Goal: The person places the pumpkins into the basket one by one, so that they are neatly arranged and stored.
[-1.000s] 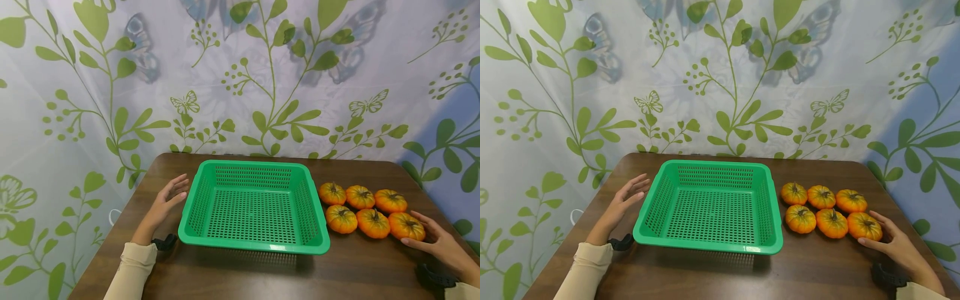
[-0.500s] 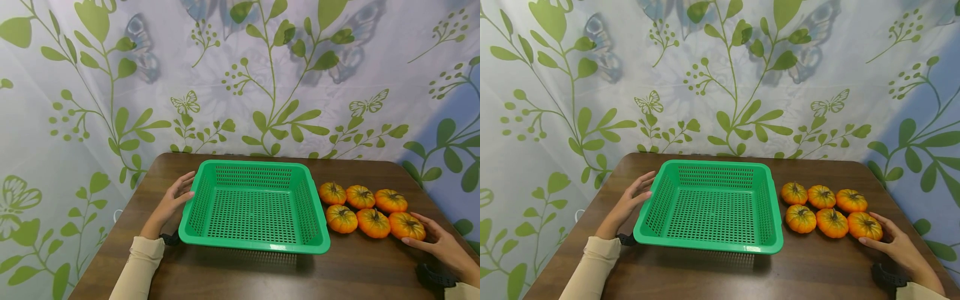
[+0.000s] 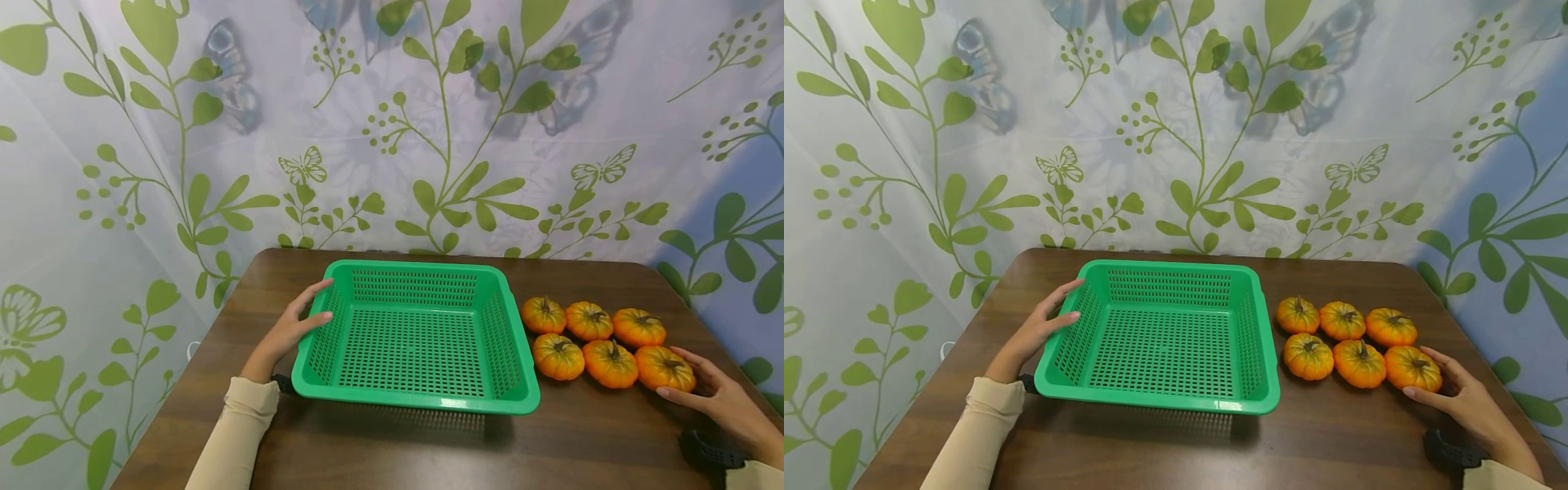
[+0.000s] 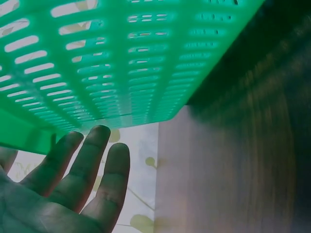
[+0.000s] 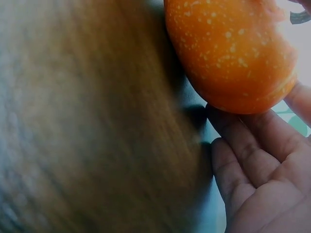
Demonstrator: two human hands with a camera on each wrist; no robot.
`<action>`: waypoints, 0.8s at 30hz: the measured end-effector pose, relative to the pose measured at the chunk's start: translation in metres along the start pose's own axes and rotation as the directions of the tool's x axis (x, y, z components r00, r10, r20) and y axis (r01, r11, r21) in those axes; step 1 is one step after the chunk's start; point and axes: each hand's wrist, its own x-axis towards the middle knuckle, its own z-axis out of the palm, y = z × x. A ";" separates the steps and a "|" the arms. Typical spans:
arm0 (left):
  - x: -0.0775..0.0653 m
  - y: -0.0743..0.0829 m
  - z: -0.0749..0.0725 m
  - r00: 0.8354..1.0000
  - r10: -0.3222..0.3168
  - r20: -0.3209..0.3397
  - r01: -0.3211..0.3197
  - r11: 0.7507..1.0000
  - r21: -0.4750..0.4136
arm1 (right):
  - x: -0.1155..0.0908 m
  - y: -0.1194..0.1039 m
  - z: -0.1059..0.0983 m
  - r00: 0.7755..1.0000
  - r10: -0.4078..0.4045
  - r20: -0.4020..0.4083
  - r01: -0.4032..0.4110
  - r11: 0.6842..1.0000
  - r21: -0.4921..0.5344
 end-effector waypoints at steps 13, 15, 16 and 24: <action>0.004 -0.006 0.002 0.997 -0.015 0.073 0.025 0.991 -0.132 | 0.002 -0.010 -0.009 0.995 0.070 0.065 -0.070 0.998 -0.007; 0.004 -0.006 0.002 0.997 -0.012 0.074 0.022 0.991 -0.131 | 0.002 -0.011 -0.010 0.995 0.064 0.073 -0.063 0.998 -0.018; 0.003 -0.006 0.002 0.997 -0.013 0.073 0.022 0.992 -0.128 | 0.002 -0.012 -0.011 0.995 0.061 0.076 -0.060 0.998 -0.022; 0.004 -0.007 0.001 0.998 -0.018 0.061 0.026 0.991 -0.129 | 0.002 -0.021 -0.017 0.998 0.002 0.069 0.002 0.998 -0.058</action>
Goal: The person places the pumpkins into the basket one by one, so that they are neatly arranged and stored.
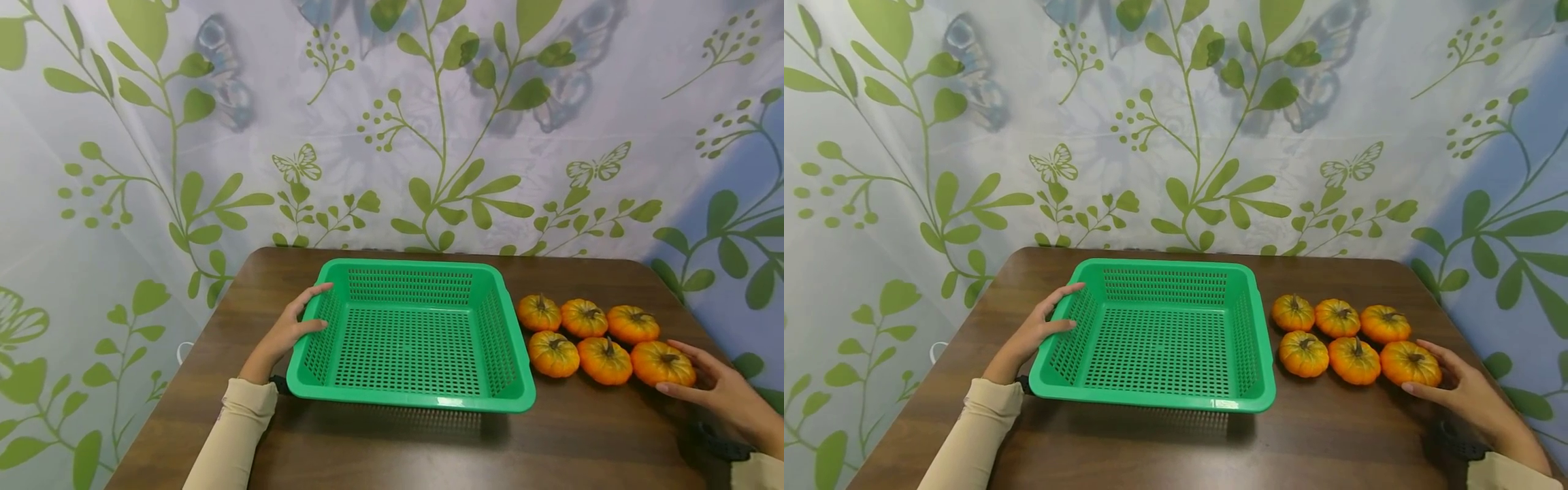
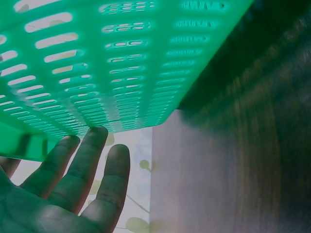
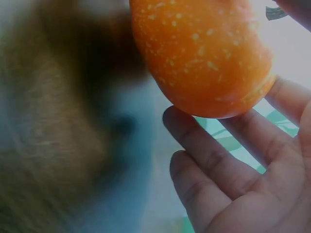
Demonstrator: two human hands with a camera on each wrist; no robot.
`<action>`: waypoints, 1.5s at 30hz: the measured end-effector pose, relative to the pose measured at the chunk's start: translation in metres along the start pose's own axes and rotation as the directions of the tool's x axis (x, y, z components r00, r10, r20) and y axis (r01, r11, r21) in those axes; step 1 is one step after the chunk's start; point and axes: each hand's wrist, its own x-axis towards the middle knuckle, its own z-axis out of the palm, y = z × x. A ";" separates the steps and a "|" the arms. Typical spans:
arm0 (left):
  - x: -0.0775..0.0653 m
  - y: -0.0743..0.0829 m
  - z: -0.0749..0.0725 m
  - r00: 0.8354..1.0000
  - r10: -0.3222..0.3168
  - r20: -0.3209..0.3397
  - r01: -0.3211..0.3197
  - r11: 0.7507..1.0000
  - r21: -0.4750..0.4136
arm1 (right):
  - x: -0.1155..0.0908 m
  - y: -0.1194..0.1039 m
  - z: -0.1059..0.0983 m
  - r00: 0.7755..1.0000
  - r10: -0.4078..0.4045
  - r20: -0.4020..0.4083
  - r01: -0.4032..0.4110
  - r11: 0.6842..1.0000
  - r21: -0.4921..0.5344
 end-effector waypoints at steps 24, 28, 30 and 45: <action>0.001 -0.001 0.002 1.000 -0.013 -0.010 0.013 0.999 -0.035 | -0.012 -0.066 -0.018 0.979 -0.203 0.007 0.202 0.970 -0.133; 0.000 -0.001 0.002 1.000 -0.014 -0.010 0.013 0.999 -0.040 | -0.014 -0.076 -0.018 0.978 -0.205 0.028 0.207 0.970 -0.129; 0.000 0.000 0.003 1.000 -0.010 -0.010 0.010 0.999 -0.042 | -0.014 -0.081 -0.018 0.977 -0.210 0.031 0.212 0.968 -0.131; 0.000 -0.002 0.003 1.000 -0.001 -0.028 -0.001 0.998 -0.055 | -0.012 -0.095 0.000 0.936 -0.349 -0.038 0.346 0.935 -0.072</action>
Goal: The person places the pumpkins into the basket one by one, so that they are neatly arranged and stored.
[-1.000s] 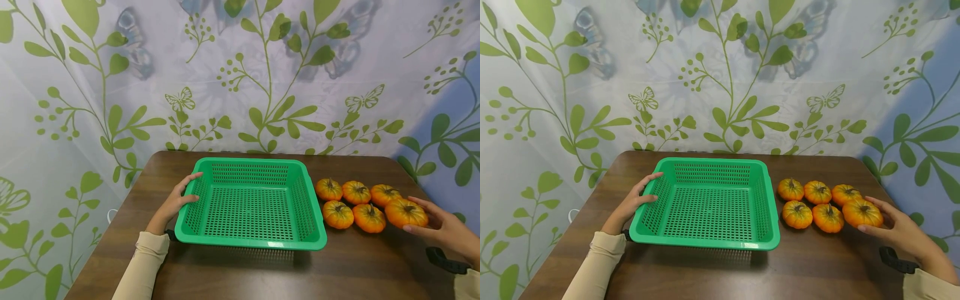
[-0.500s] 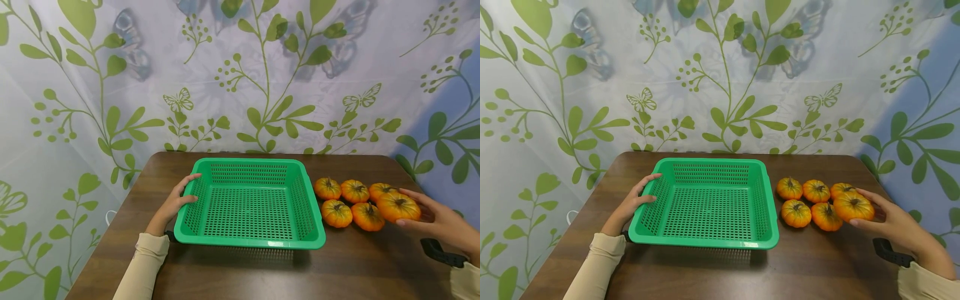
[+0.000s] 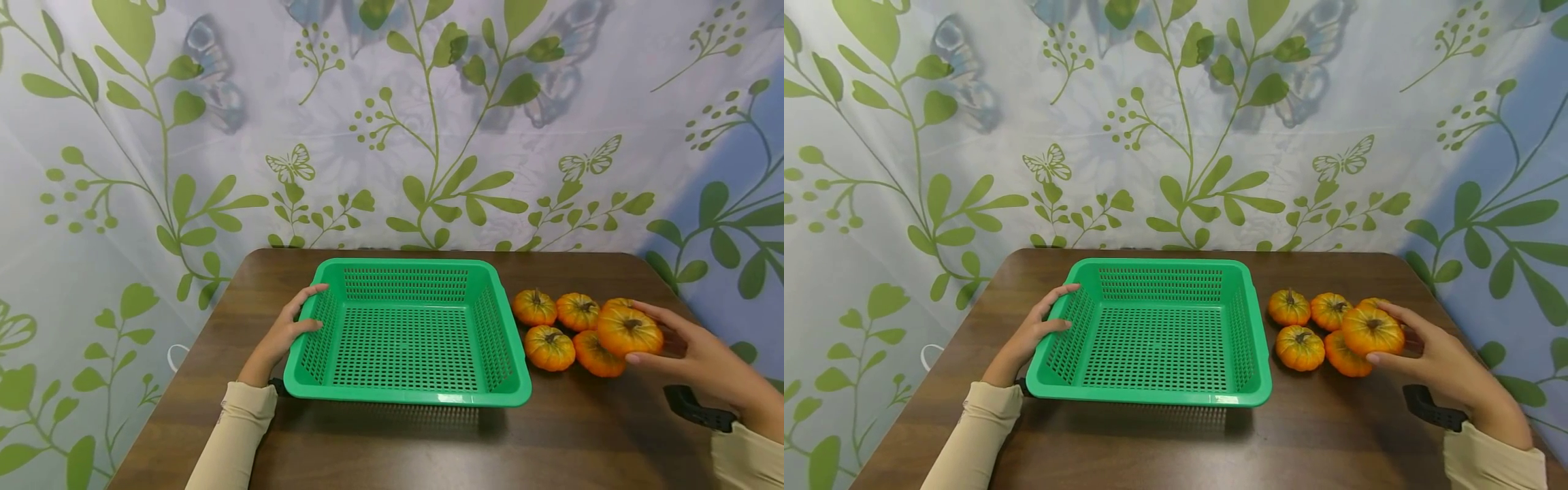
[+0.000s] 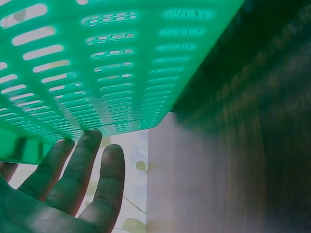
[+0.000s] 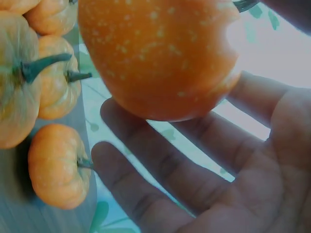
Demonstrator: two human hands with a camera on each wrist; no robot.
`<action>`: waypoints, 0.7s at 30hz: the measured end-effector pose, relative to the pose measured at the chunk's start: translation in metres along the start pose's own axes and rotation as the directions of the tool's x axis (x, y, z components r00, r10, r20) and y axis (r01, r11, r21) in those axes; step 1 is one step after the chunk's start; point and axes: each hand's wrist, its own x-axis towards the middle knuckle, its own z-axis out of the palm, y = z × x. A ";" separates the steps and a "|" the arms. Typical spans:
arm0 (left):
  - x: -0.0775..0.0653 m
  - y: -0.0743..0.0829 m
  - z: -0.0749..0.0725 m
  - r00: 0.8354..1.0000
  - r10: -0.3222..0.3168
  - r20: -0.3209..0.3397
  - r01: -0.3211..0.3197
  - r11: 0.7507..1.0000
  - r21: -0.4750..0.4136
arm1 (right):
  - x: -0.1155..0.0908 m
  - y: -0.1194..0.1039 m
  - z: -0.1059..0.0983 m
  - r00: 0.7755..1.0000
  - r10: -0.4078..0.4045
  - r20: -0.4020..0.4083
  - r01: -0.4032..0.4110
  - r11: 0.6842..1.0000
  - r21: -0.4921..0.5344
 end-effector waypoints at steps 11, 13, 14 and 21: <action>0.001 -0.002 0.000 1.000 0.005 -0.012 -0.005 1.000 -0.002 | 0.007 -0.013 0.010 0.991 -0.128 -0.048 0.131 0.989 0.071; 0.001 -0.003 0.000 1.000 0.012 -0.013 -0.012 1.000 -0.003 | 0.009 -0.016 0.012 0.988 -0.141 -0.058 0.145 0.987 0.074; 0.002 -0.004 0.000 1.000 0.015 -0.014 -0.015 1.000 -0.002 | 0.009 -0.018 0.013 0.987 -0.147 -0.063 0.152 0.985 0.078; 0.002 -0.006 0.001 0.999 0.038 -0.016 -0.038 0.999 -0.001 | 0.013 -0.024 0.019 0.982 -0.176 -0.063 0.183 0.973 0.138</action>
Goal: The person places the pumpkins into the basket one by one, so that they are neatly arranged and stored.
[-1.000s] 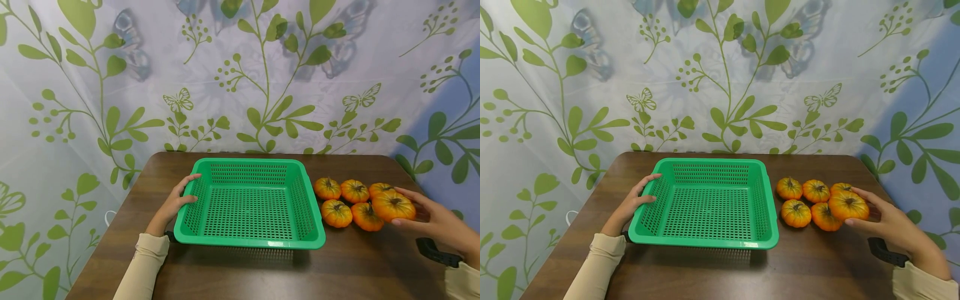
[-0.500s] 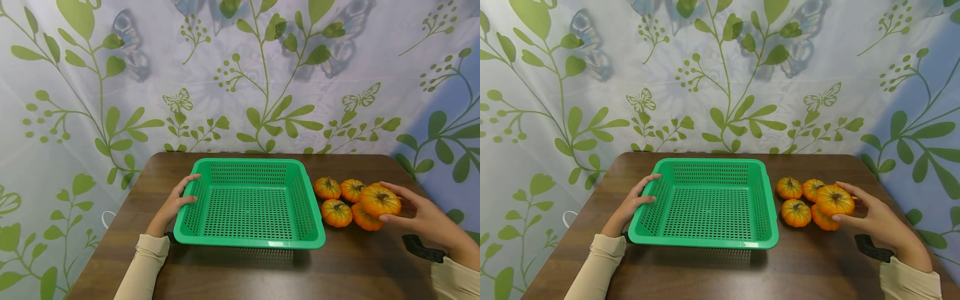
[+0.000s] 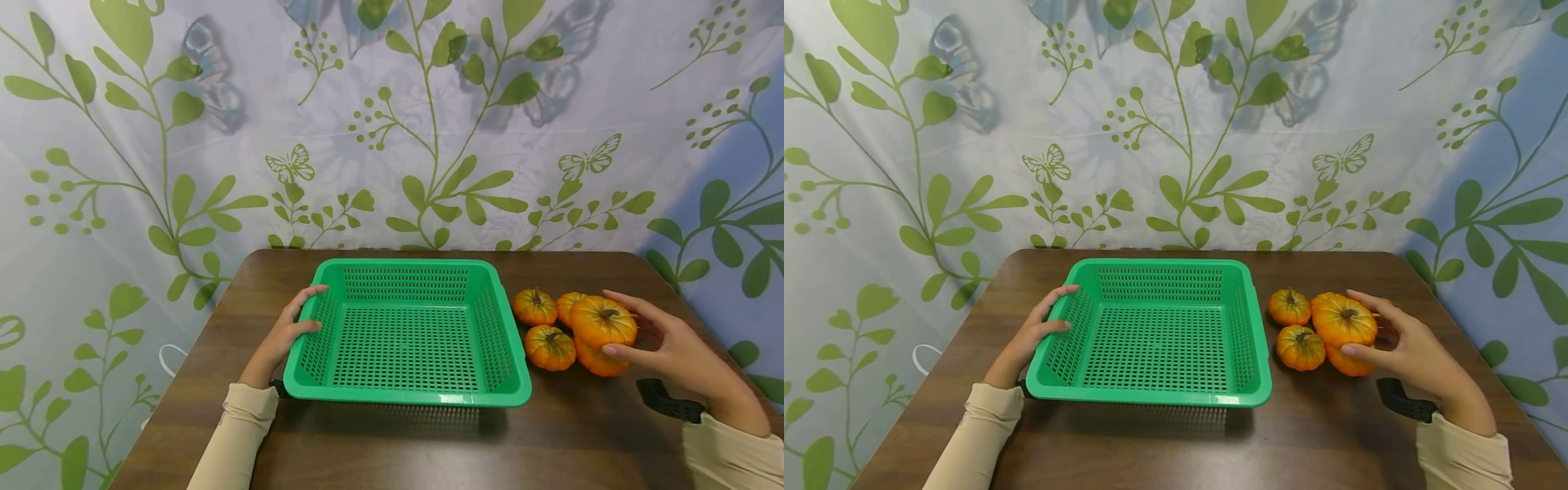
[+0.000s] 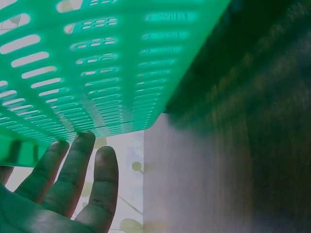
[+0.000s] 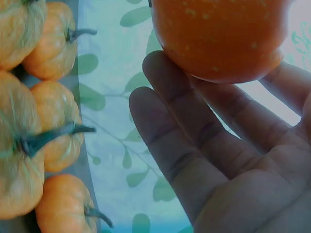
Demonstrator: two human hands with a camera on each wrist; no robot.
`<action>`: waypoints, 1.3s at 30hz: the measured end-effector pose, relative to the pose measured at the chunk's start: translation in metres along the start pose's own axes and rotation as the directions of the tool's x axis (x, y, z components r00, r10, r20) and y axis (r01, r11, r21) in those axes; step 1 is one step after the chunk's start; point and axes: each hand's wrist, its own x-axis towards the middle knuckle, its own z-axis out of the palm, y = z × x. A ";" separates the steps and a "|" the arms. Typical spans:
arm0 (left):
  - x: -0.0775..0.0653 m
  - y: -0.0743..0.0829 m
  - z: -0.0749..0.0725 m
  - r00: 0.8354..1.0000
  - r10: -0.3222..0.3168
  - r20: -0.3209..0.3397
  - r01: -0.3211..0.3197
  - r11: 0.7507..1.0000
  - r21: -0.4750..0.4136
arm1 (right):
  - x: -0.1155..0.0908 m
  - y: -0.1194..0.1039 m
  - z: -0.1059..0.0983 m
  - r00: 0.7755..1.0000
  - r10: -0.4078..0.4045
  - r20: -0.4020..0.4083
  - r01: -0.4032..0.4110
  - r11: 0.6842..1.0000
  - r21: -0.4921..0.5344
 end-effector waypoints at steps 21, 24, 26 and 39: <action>0.000 -0.003 0.002 0.999 0.031 -0.013 -0.031 0.999 -0.042 | 0.029 -0.021 0.026 0.990 -0.135 0.037 0.133 0.990 0.041; 0.001 -0.004 0.003 0.998 0.050 -0.025 -0.051 0.997 -0.052 | 0.032 -0.025 0.029 0.989 -0.134 0.057 0.131 0.990 0.055; 0.001 -0.004 0.003 0.998 0.056 -0.029 -0.058 0.996 -0.061 | 0.033 -0.026 0.030 0.990 -0.125 0.070 0.121 0.991 0.053; 0.000 -0.004 0.006 0.998 0.052 -0.029 -0.054 0.995 -0.080 | 0.043 -0.033 0.044 0.988 -0.116 0.106 0.116 0.993 0.013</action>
